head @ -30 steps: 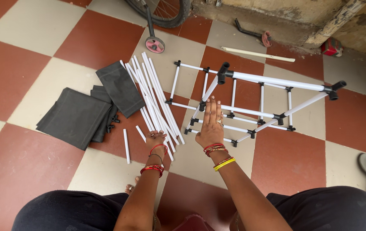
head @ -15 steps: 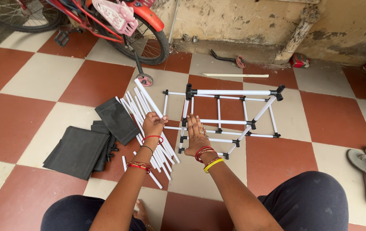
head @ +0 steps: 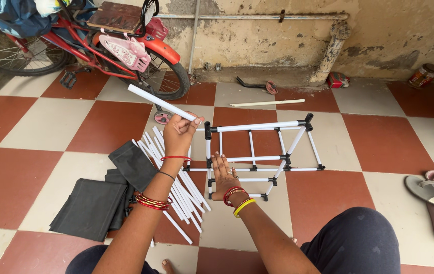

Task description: The person assembles a multi-tier plastic shelving unit by hand, inserting white tubes into black plastic connectors and attaching black fabric shelf panels.

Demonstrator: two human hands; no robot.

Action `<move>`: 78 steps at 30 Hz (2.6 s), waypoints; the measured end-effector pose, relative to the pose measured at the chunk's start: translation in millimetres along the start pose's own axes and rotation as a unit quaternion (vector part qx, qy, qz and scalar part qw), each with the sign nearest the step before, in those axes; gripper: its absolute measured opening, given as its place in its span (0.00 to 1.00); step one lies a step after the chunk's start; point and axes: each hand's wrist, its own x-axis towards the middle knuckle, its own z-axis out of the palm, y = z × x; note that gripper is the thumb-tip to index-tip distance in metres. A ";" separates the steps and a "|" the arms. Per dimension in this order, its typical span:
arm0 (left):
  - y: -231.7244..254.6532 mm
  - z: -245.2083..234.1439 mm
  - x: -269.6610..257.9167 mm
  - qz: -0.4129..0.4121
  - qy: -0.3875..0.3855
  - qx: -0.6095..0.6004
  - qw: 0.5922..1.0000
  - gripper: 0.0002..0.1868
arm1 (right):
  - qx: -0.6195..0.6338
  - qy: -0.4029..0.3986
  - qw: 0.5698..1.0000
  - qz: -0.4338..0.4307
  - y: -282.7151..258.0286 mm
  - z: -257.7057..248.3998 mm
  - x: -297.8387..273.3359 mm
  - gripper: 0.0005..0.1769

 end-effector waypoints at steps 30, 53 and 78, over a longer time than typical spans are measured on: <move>12.1 28.2 13.2 -0.028 0.017 0.289 0.957 0.08 | 0.030 0.017 0.999 -0.041 9.6 1.5 6.1 0.70; -14.3 13.3 27.5 -0.035 -0.033 0.224 0.973 0.09 | 0.061 0.422 0.899 -0.096 34.4 -135.5 -0.4 0.20; 22.0 56.6 71.8 0.047 -0.077 -0.005 0.996 0.30 | 0.092 0.371 0.919 -0.096 34.2 -142.2 0.7 0.19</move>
